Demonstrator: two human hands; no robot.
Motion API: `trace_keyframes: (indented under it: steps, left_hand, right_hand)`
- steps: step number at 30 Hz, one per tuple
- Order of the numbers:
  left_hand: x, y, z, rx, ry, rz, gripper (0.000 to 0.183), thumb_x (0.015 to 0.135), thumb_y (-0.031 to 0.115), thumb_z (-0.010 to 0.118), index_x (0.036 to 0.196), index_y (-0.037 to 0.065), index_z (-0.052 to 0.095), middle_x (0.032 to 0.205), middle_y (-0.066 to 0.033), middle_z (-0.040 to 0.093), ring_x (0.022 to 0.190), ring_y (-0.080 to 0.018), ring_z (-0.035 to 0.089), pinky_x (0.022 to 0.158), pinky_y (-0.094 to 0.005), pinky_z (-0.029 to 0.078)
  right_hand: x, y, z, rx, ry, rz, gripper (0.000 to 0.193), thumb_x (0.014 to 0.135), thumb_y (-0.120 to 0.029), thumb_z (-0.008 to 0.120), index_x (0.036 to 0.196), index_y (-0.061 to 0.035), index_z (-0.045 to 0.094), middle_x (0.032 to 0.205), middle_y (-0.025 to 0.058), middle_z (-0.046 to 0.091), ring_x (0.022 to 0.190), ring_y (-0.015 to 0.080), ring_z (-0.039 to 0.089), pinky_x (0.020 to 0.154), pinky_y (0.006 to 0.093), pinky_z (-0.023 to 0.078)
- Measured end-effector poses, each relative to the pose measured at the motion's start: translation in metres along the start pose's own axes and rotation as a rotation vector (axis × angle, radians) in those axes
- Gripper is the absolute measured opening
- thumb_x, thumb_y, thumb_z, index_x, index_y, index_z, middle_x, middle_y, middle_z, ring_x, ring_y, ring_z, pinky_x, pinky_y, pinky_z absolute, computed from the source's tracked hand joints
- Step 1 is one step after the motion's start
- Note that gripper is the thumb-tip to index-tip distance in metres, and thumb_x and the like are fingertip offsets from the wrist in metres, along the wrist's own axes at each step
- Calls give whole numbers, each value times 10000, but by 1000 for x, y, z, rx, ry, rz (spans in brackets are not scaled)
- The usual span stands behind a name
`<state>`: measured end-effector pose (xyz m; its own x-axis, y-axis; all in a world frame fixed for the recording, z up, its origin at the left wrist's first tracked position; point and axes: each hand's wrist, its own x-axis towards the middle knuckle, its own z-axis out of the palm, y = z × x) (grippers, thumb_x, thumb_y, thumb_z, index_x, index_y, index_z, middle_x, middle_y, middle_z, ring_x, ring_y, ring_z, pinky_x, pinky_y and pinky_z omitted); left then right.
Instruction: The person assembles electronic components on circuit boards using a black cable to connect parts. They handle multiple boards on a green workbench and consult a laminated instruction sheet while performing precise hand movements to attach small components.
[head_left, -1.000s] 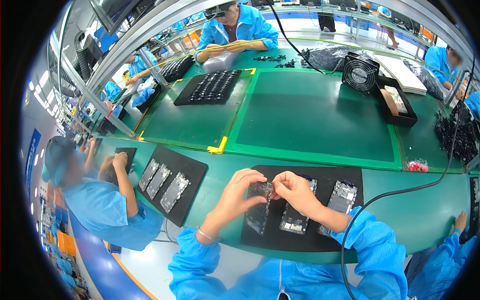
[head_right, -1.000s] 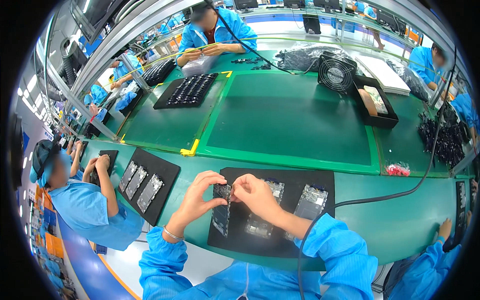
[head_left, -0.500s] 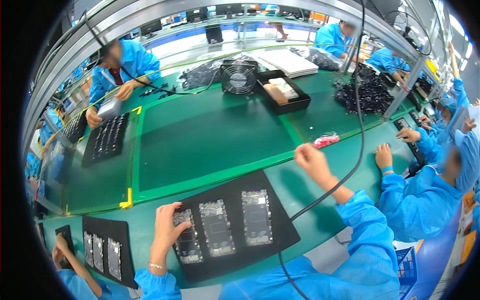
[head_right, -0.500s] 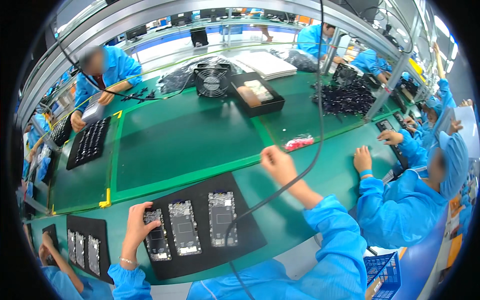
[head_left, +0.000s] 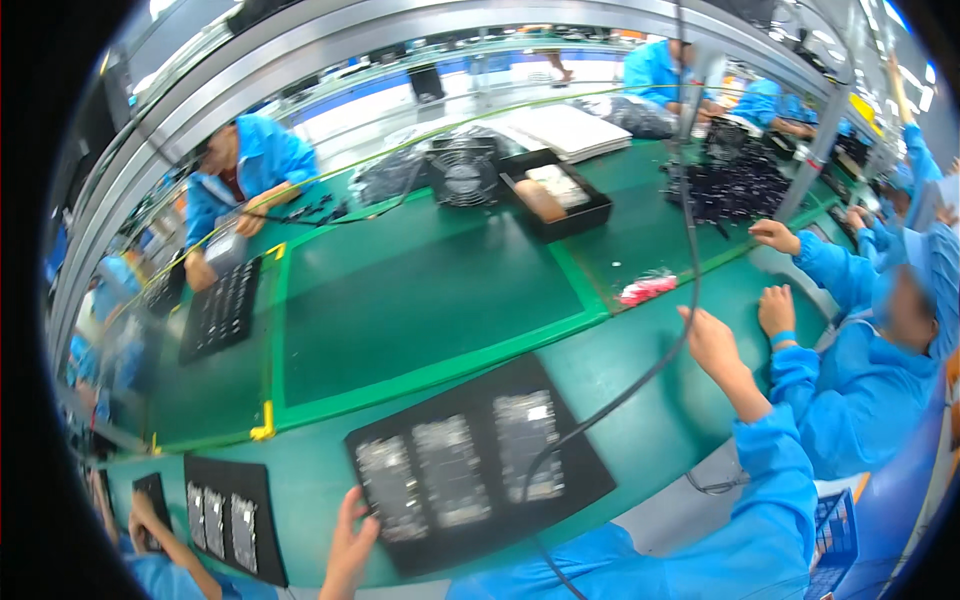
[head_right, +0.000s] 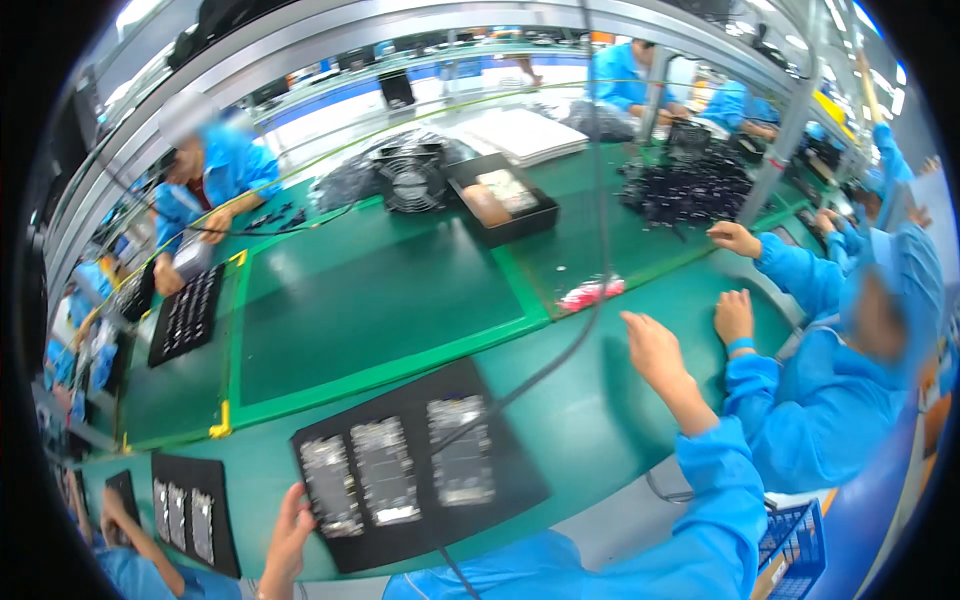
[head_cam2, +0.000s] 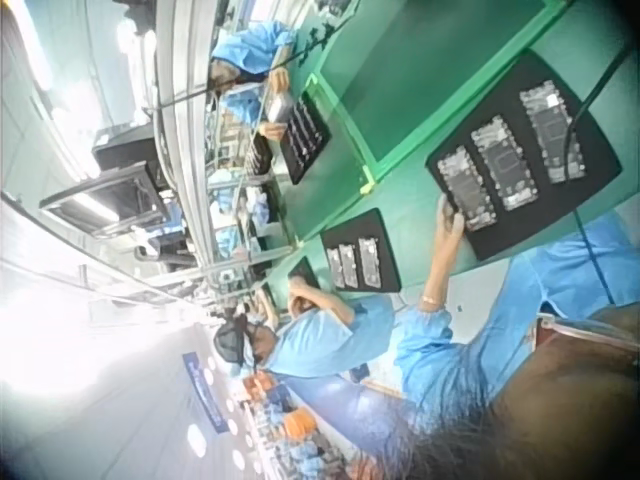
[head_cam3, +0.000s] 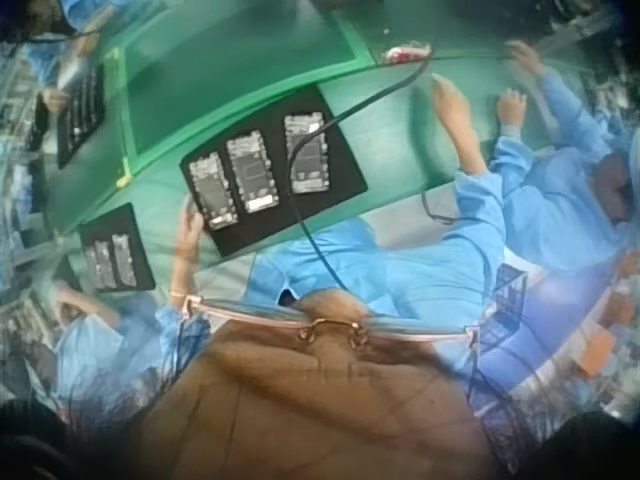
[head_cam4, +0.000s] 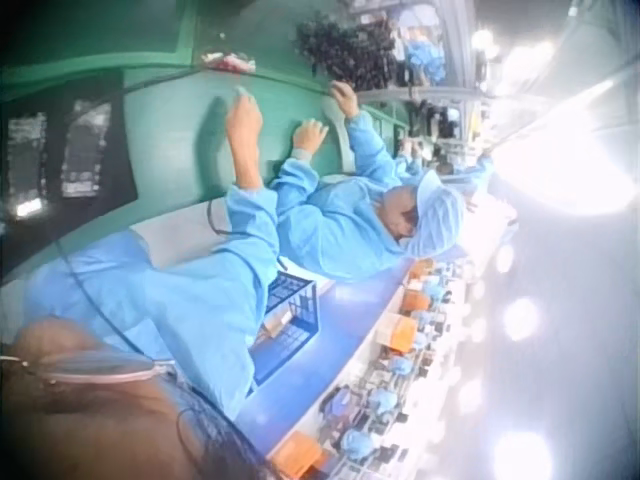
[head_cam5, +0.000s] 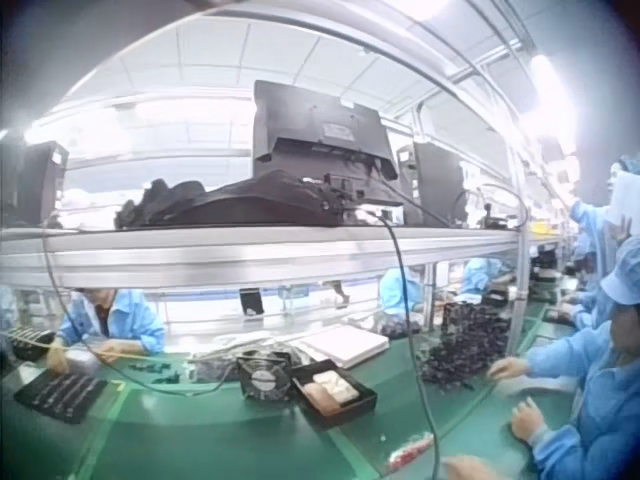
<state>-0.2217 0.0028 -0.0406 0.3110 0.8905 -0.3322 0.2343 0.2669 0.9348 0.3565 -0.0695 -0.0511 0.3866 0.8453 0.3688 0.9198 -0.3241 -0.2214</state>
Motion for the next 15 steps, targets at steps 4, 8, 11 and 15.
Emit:
trace_keyframes:
  steps: [4,8,11,15]
  left_hand:
    - [28,29,98,-164,-293,12,585,905,329,538,1358,36,311,1345,-128,368,1217,-214,377,994,-343,348]
    - [65,47,237,-317,-421,99,542,906,439,501,1224,9,409,1066,-79,486,956,-161,463,857,-337,402]
    - [78,22,313,-302,-361,98,703,895,464,499,1386,15,269,1339,-162,382,1242,-254,355,1051,-338,274]
    - [58,44,188,-36,-271,536,521,878,285,558,1294,32,373,1352,-158,347,1288,-282,312,1061,-393,263]
  right_hand:
    - [-38,-42,-33,157,-103,-59,152,853,-118,540,913,-12,632,883,178,628,839,364,589,716,401,470]
    - [-51,-57,-35,283,-18,-144,149,882,-127,529,967,-27,601,906,137,625,825,311,604,761,364,464]
    - [-45,-57,-21,385,-247,-204,231,894,-88,506,1094,4,578,1049,162,609,922,302,597,829,360,467]
    - [-47,-101,-23,366,-488,-321,280,906,-104,501,1166,-11,549,1029,191,608,906,298,599,823,323,474]
